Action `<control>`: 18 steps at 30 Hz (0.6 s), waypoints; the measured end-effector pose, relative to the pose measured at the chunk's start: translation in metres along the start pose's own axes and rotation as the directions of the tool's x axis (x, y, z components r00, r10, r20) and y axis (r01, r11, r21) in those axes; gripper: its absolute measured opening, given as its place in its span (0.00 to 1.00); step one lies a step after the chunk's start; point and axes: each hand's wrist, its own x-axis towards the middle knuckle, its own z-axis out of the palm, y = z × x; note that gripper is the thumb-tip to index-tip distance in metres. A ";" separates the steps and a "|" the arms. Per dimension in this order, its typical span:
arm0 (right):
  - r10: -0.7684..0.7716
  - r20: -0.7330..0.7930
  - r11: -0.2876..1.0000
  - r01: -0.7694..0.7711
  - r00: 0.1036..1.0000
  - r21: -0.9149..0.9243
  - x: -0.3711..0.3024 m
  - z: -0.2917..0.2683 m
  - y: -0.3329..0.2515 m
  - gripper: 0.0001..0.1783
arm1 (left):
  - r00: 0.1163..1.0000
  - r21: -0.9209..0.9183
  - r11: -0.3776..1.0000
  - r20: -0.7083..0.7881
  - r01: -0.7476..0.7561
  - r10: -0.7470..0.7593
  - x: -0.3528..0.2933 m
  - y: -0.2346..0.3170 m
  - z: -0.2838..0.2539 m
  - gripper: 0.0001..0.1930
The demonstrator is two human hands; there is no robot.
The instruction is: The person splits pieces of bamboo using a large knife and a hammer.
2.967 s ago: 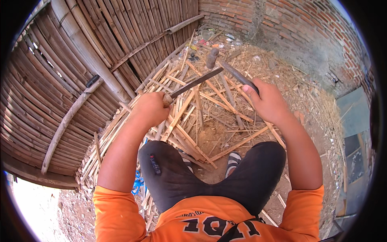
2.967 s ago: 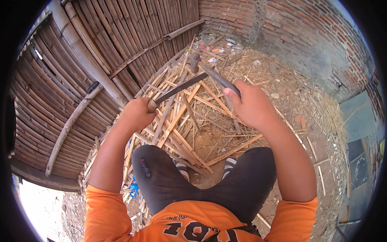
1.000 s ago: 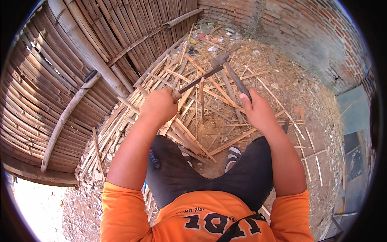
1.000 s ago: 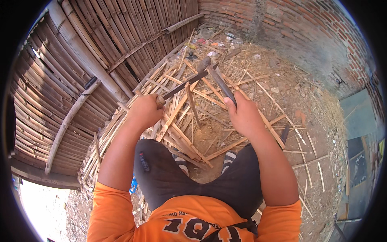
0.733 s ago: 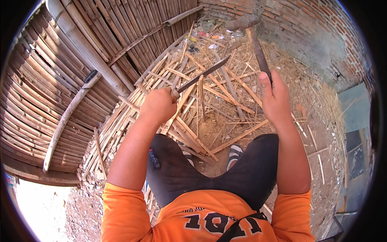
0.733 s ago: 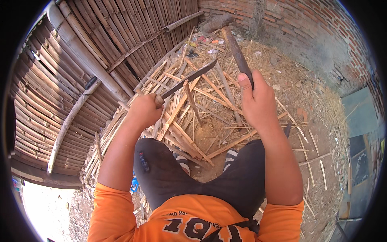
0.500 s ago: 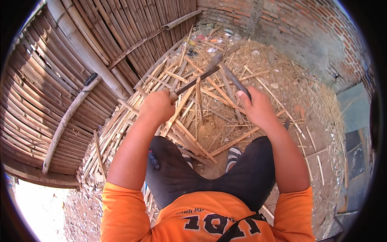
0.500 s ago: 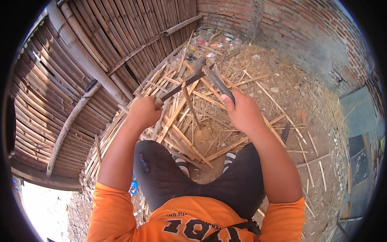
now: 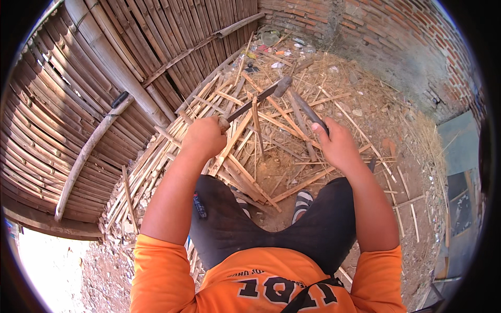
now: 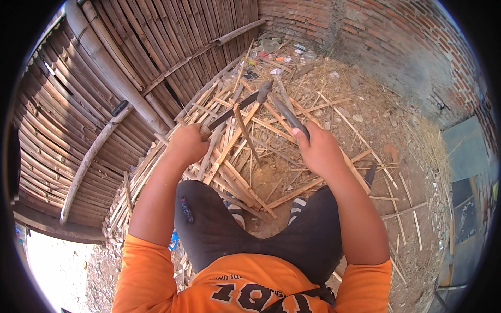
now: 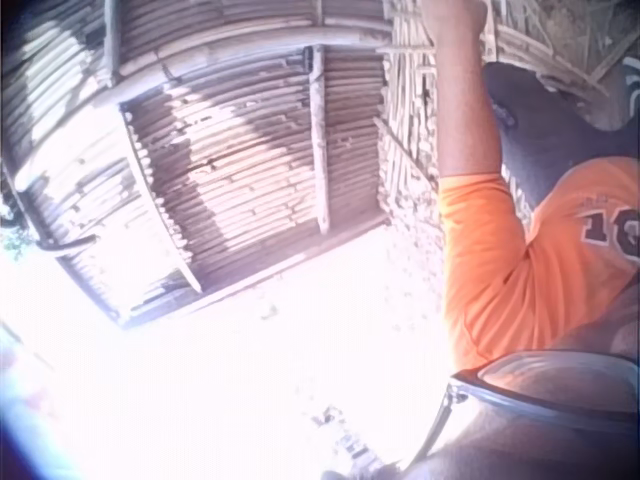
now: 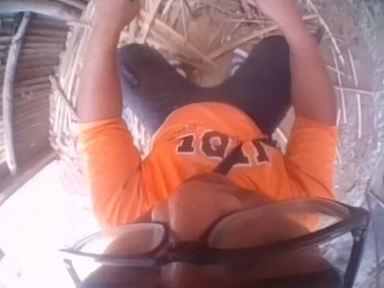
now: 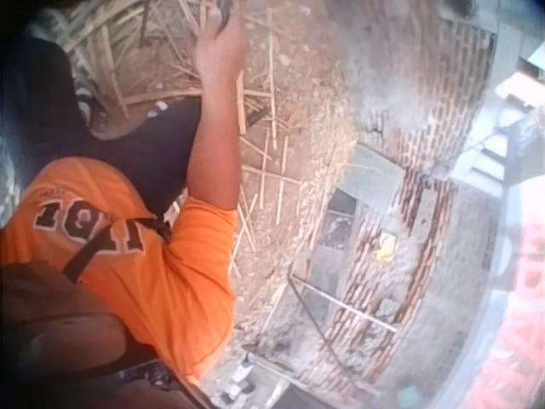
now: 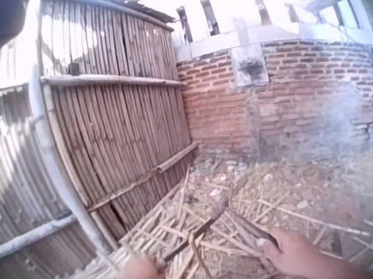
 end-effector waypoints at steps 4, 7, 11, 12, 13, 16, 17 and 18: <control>0.017 -0.235 0.981 0.030 0.972 0.193 0.006 -0.037 -0.033 0.23 | 1.000 -0.012 1.000 -0.007 -0.022 0.022 -0.002 -0.002 0.008 0.16; 0.009 -0.254 0.983 0.039 0.967 0.182 0.009 -0.023 -0.032 0.22 | 1.000 -0.017 1.000 0.017 -0.004 0.004 -0.002 0.006 0.005 0.14; -0.007 0.078 0.999 0.010 0.997 -0.043 0.004 0.020 0.002 0.22 | 1.000 0.005 1.000 -0.004 0.008 -0.008 0.002 0.007 0.004 0.14; 0.013 0.079 0.999 -0.010 0.997 -0.041 0.005 0.017 0.006 0.22 | 1.000 0.002 1.000 -0.005 0.004 -0.004 0.002 0.006 0.002 0.14; 0.032 0.093 0.999 -0.028 0.995 -0.035 0.006 0.013 0.006 0.22 | 1.000 0.000 1.000 0.003 0.009 -0.009 0.000 0.004 0.001 0.14; 0.006 -0.058 0.997 -0.001 0.998 0.081 0.008 -0.007 -0.008 0.22 | 1.000 0.001 1.000 0.004 0.028 -0.028 -0.002 0.000 0.004 0.14; -0.002 -0.141 0.991 0.021 0.990 0.134 0.008 -0.014 -0.015 0.22 | 0.999 0.005 0.999 0.005 0.031 -0.031 -0.001 -0.001 0.007 0.14; 0.019 -0.169 0.982 0.013 0.985 0.189 0.009 -0.018 -0.022 0.23 | 1.000 0.000 1.000 -0.011 0.020 -0.020 -0.001 -0.004 0.012 0.14</control>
